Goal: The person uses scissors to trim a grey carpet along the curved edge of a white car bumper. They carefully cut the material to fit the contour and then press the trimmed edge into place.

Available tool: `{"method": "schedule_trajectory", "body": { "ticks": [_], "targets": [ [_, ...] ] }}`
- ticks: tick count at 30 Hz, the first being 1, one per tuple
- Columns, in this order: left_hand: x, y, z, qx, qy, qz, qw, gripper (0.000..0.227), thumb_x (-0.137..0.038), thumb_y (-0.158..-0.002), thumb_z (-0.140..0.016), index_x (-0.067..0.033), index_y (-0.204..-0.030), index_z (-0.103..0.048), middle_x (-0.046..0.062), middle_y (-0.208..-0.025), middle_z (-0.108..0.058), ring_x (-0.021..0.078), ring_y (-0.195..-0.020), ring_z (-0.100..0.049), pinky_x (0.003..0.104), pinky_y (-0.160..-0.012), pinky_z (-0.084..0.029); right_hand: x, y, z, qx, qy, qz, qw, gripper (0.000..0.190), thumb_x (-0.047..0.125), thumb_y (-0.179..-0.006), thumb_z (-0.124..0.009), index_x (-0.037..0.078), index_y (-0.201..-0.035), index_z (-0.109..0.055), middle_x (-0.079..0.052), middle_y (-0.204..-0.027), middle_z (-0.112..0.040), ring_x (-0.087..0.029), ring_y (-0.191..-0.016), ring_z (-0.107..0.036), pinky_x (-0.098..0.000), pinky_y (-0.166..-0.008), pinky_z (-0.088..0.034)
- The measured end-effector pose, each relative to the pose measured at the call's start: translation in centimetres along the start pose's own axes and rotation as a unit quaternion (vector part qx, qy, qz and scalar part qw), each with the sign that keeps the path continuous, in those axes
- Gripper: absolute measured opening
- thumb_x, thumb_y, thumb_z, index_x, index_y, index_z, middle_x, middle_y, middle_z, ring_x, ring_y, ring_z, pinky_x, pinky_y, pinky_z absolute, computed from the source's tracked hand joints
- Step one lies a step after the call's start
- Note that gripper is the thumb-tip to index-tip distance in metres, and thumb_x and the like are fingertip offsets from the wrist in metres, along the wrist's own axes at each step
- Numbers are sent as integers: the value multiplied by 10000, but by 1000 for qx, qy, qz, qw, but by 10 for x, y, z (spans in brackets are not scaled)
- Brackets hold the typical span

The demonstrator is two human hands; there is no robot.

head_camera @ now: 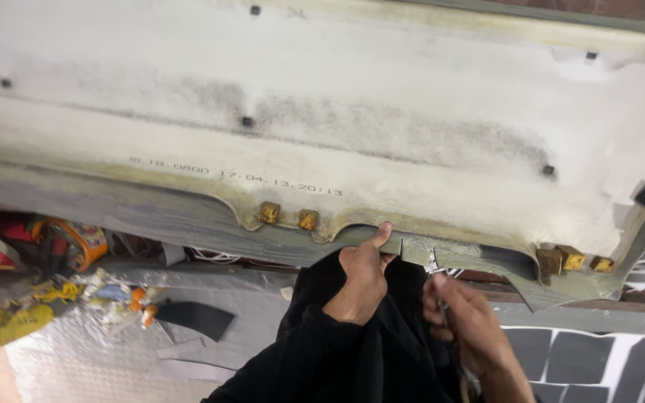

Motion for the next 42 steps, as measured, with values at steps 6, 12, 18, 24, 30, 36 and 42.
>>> {"method": "schedule_trajectory", "body": {
  "ticks": [6, 12, 18, 24, 30, 36, 42],
  "targets": [
    [4, -5, 6, 100, 111, -49, 988, 303, -44, -826, -858, 49, -1057, -686, 118, -1004, -727, 209, -882, -724, 302, -730, -609, 132, -67, -43, -57, 473, 276, 835, 442, 429, -989, -594, -1, -951, -685, -109, -640, -589, -215, -511, -528, -381, -495, -413],
    [-2, -11, 16, 33, 220, -24, 975, 389, -76, -807, -842, 87, -1104, -648, 171, -1041, -685, 305, -877, -679, 452, -735, -573, 170, -138, -123, 24, 660, 447, 603, 364, 376, -1018, -610, 16, -1038, -661, -216, -918, -641, -428, -740, -660, -508, -649, -520],
    [-9, -17, 17, -28, 221, -42, 974, 448, 36, -758, -832, 95, -1149, -622, 193, -1118, -701, 320, -968, -713, 445, -794, -617, 162, -144, -126, 10, 696, 424, 579, 357, 366, -1036, -563, 23, -1129, -603, -231, -1014, -612, -460, -727, -679, -537, -610, -563],
    [-19, -1, 5, -12, 249, -115, 962, 458, 99, -740, -785, 95, -1174, -640, 192, -1130, -715, 324, -971, -720, 410, -813, -626, 162, -141, -128, 5, 693, 433, 576, 355, 346, -1024, -576, 13, -1148, -584, -255, -1023, -601, -462, -719, -695, -522, -592, -587],
    [-24, -1, 6, -104, 181, -103, 972, 457, 93, -729, -804, 114, -1153, -635, 200, -1112, -702, 339, -951, -714, 445, -752, -628, 162, -141, -127, 14, 692, 434, 577, 362, 341, -1022, -577, 0, -1144, -577, -246, -1012, -585, -434, -708, -708, -488, -561, -592],
    [-23, -10, 12, -98, 148, -98, 979, 475, 76, -736, -811, 80, -1180, -642, 167, -1123, -711, 314, -973, -707, 431, -780, -602, 159, -149, -123, 29, 687, 428, 586, 361, 346, -1036, -575, -1, -1136, -587, -235, -1003, -593, -399, -694, -705, -457, -554, -598],
    [-22, -17, 13, -106, 130, -100, 981, 484, 63, -732, -831, 76, -1181, -651, 161, -1105, -720, 318, -980, -714, 442, -802, -601, 179, -140, -118, 34, 625, 480, 615, 345, 423, -950, -680, 95, -1038, -742, -150, -891, -692, -330, -745, -693, -439, -619, -529]
  ]
}}
Point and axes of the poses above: each hand's wrist, its own y-axis away from the middle knuckle, its own z-axis out of the back of the hand, x = y × z, the point moved 5 cm from there along -y, towards the middle knuckle
